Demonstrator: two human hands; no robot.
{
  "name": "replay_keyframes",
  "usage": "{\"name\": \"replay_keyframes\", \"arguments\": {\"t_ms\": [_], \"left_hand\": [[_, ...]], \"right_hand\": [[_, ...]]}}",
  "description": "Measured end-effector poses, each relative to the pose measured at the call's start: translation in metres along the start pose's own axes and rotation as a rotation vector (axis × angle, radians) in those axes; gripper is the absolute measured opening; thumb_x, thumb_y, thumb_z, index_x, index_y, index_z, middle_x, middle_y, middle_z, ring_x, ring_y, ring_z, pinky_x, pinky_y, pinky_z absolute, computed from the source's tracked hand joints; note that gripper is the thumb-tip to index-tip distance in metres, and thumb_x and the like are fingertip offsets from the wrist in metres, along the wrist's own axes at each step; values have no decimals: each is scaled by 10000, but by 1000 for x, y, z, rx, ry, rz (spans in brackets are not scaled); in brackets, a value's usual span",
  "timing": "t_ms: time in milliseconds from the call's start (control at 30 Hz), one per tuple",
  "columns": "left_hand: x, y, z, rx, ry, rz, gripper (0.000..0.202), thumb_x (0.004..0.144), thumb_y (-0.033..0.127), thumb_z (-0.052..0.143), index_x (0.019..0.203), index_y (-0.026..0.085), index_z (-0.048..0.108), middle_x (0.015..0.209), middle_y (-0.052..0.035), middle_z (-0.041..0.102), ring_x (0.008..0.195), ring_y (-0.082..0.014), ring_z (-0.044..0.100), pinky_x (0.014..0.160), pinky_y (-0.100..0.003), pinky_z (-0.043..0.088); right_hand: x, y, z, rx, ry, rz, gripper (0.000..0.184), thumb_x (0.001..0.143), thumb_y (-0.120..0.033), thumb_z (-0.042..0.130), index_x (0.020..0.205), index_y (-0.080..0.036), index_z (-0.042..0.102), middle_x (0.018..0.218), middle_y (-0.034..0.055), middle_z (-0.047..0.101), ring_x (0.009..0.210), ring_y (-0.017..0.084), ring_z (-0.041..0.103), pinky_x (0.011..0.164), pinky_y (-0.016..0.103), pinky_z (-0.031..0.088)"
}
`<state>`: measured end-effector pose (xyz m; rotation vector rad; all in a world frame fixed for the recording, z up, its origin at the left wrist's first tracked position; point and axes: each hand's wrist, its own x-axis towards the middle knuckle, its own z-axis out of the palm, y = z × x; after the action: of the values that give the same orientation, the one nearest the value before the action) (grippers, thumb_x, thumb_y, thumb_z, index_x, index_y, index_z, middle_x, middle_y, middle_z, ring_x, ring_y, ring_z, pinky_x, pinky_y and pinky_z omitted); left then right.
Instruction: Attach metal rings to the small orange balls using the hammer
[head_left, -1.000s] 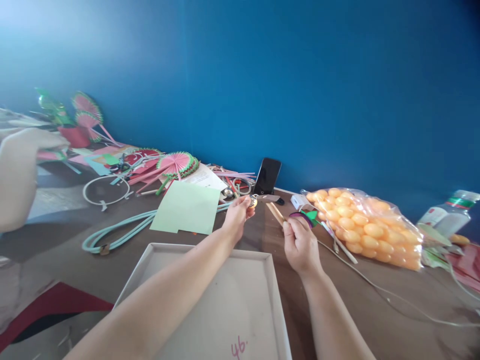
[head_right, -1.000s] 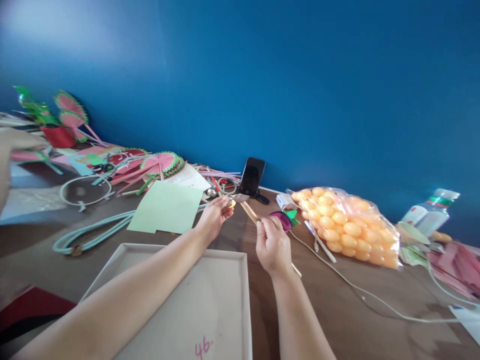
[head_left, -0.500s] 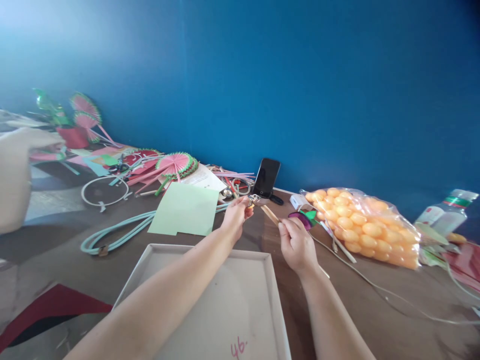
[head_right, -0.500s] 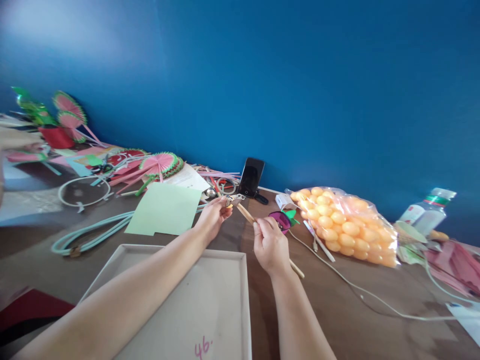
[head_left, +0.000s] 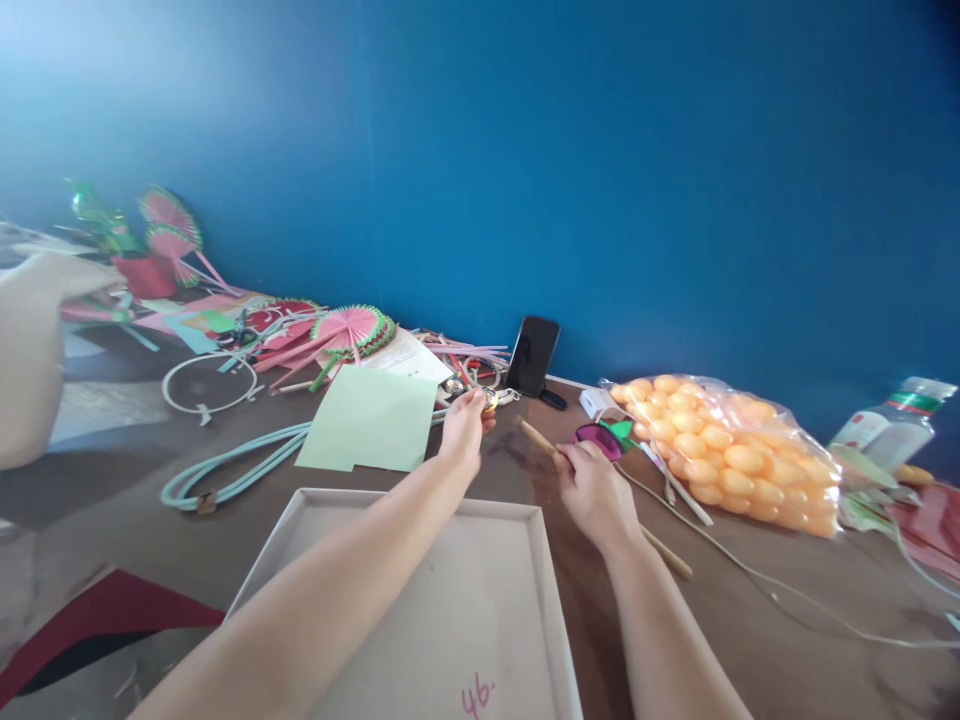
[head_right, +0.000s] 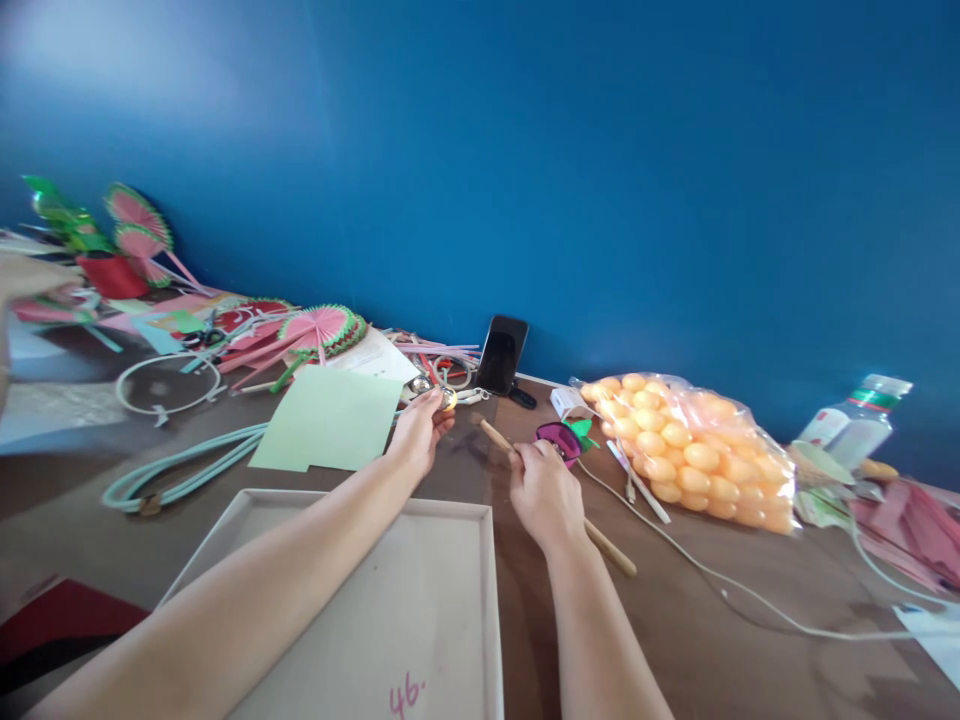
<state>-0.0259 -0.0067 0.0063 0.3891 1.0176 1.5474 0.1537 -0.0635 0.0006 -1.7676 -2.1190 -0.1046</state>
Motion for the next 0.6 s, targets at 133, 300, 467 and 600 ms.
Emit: {"name": "replay_keyframes", "arguments": {"t_ms": [133,300,467,600], "left_hand": [[-1,0,0,-16,-12,5,160,775,245,625,907,156,617,789,-18,622,587,-67,565,582,-199,466],[-1,1,2,-24,-35,2,190,775,233,625,942,143,615,801,-28,630,591,-69,570,560,-192,458],[0,0,0,-44,-93,1,218,768,242,629,961,143,612,831,-36,638,612,-77,584,570,-201,467],[0,-2,-1,-77,-142,-4,268,733,269,666,968,151,616,828,-36,643,617,-80,588,581,-207,472]], "right_hand": [[-2,-1,0,-29,-8,-19,247,920,-319,419,1034,-240,623,974,62,609,864,194,587,587,271,356],[-3,-5,-3,-53,-64,-25,232,921,-320,419,994,-265,632,955,48,611,813,184,595,545,270,313],[-2,-8,-2,-36,-96,-32,243,927,-310,404,972,-260,637,940,49,610,789,174,598,528,269,289],[-2,-6,0,-24,-93,-31,249,929,-314,401,974,-253,639,931,53,604,782,172,592,526,266,293]]}}
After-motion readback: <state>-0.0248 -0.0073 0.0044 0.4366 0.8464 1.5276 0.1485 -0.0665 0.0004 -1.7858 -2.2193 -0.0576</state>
